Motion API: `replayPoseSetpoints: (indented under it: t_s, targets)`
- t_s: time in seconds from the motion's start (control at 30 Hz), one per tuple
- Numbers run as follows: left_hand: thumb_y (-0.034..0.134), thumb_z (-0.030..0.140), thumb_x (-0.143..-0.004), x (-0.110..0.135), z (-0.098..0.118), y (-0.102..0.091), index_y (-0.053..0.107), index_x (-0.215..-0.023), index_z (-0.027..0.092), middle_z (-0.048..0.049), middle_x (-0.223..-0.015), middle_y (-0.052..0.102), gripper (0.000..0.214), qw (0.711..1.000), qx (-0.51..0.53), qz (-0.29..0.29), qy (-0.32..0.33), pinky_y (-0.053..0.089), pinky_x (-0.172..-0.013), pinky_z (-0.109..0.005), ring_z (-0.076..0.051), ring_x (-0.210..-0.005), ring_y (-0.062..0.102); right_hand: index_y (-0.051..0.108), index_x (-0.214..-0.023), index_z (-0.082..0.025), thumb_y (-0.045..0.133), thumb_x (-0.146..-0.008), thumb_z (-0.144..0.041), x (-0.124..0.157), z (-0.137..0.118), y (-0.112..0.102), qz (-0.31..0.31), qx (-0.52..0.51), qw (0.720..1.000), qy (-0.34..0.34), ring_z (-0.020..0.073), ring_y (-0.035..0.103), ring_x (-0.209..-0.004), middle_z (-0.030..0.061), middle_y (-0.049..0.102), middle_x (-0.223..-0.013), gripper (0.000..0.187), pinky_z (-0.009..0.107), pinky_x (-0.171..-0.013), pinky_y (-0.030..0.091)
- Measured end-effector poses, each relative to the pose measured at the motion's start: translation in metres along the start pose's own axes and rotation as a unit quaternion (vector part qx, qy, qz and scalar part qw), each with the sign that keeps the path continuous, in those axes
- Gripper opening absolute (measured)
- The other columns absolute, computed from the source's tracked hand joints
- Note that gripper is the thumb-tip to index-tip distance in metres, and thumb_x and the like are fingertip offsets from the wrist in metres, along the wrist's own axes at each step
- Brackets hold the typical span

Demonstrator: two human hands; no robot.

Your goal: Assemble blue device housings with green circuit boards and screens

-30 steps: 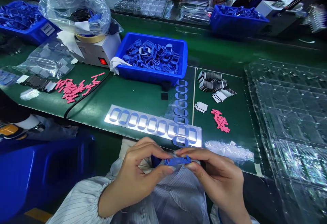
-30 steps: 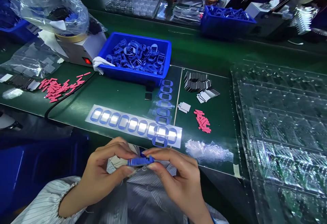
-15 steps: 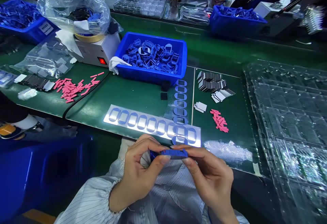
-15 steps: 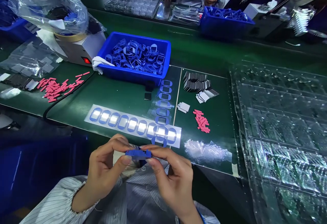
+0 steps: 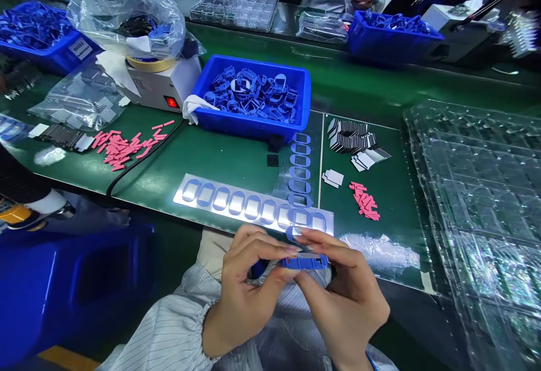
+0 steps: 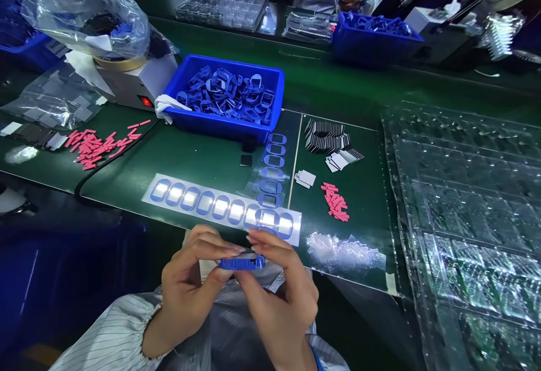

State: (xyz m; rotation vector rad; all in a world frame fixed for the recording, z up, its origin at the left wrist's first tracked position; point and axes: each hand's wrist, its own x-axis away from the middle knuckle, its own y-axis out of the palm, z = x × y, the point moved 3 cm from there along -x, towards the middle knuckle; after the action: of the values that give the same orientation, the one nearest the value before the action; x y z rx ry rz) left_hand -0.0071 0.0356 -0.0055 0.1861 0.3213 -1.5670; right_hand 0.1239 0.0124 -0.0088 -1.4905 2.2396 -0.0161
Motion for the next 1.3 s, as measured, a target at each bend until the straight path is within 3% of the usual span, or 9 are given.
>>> replayPoseSetpoints:
  t_s: [0.2,0.4,0.6,0.73,0.83,0.93,1.03,1.2,1.3]
  targets:
    - [0.065,0.026,-0.083,-0.004,0.004,-0.008,0.067,-0.090,0.024,-0.0003,-0.075,0.075,0.008,0.997,-0.031,-0.028,0.068,0.048,-0.065,-0.033,-0.016,-0.065,0.060,0.067,-0.090,-0.024,0.066,-0.076,-0.005,-0.007,0.001,-0.013,-0.121,-0.051,0.991,0.006,0.0242,0.071,-0.092,0.0034,0.074,-0.094,0.023,0.036,-0.078,0.061]
    - [0.068,0.027,-0.080,-0.009,0.005,-0.014,0.070,-0.088,0.024,-0.0023,-0.075,0.077,0.009,0.994,-0.015,-0.073,0.074,0.052,-0.062,-0.033,-0.017,-0.064,0.065,0.068,-0.097,-0.024,0.061,-0.079,-0.003,-0.018,-0.001,-0.026,-0.187,-0.006,0.978,-0.088,0.0248,0.071,-0.089,0.0044,0.074,-0.099,0.029,0.037,-0.073,0.063]
    - [0.075,0.034,-0.072,-0.014,0.000,-0.017,0.076,-0.081,0.024,-0.0077,-0.086,0.079,0.013,0.984,0.077,-0.151,-0.054,0.061,-0.069,-0.038,-0.024,-0.077,0.074,0.066,-0.110,-0.025,0.061,-0.075,0.004,-0.012,-0.001,-0.030,-0.175,0.055,0.957,-0.226,0.0229,0.071,-0.092,0.0026,0.071,-0.109,0.046,0.034,-0.076,0.062]
    - [0.082,0.026,-0.062,-0.012,0.002,-0.021,0.074,-0.094,0.025,-0.0047,-0.085,0.079,0.033,0.989,0.050,-0.121,-0.071,0.063,-0.070,-0.033,-0.024,-0.075,0.075,0.056,-0.125,-0.026,0.072,-0.073,-0.009,-0.003,0.010,-0.025,-0.151,-0.049,0.986,-0.047,0.0241,0.071,-0.092,0.0056,0.072,-0.106,0.057,0.032,-0.073,0.062]
    - [0.084,0.026,-0.060,-0.010,0.008,-0.020,0.063,-0.114,0.028,-0.0028,-0.087,0.079,0.058,0.994,-0.016,-0.105,0.019,0.063,-0.071,-0.032,-0.023,-0.075,0.075,0.062,-0.110,-0.027,0.076,-0.072,-0.022,0.006,0.017,-0.020,-0.150,-0.156,0.971,0.101,0.0182,0.072,-0.065,0.0010,0.074,-0.080,0.041,0.022,-0.054,0.060]
    - [0.081,0.027,-0.064,-0.007,0.013,-0.015,0.056,-0.123,0.028,-0.0039,-0.090,0.079,0.064,0.985,-0.076,-0.103,0.117,0.062,-0.069,-0.032,-0.022,-0.075,0.075,0.065,-0.098,-0.027,0.067,-0.081,-0.018,0.014,0.020,-0.018,-0.139,-0.214,0.953,0.164,0.0133,0.068,-0.053,-0.0018,0.071,-0.067,0.019,0.017,-0.048,0.057]
    - [0.079,0.027,-0.068,-0.001,0.012,-0.011,0.052,-0.127,0.027,-0.0054,-0.094,0.078,0.065,0.983,-0.099,-0.090,0.128,0.061,-0.070,-0.031,-0.022,-0.078,0.074,0.066,-0.099,-0.026,0.065,-0.081,-0.016,0.016,0.023,-0.018,-0.122,-0.237,0.944,0.192,0.0135,0.069,-0.052,-0.0018,0.071,-0.067,0.020,0.019,-0.051,0.058]
    - [0.075,0.047,-0.067,0.010,-0.009,-0.005,0.037,-0.139,0.029,-0.0118,-0.113,0.071,0.083,0.985,0.050,-0.144,-0.082,0.057,-0.081,-0.035,-0.026,-0.095,0.070,0.069,-0.098,-0.024,0.066,-0.080,-0.017,0.007,0.024,-0.026,-0.114,-0.187,0.956,0.197,0.0137,0.068,-0.051,-0.0002,0.072,-0.065,0.019,0.018,-0.048,0.056]
    - [0.056,0.056,-0.081,0.016,-0.022,0.005,0.043,-0.135,0.027,-0.0074,-0.090,0.076,0.062,0.887,0.238,-0.223,-0.326,0.057,-0.072,-0.030,-0.021,-0.085,0.072,0.072,-0.093,-0.025,0.068,-0.078,-0.020,-0.003,0.018,-0.035,-0.138,-0.109,0.967,0.182,0.0125,0.065,-0.053,0.0007,0.070,-0.065,0.016,0.019,-0.049,0.054]
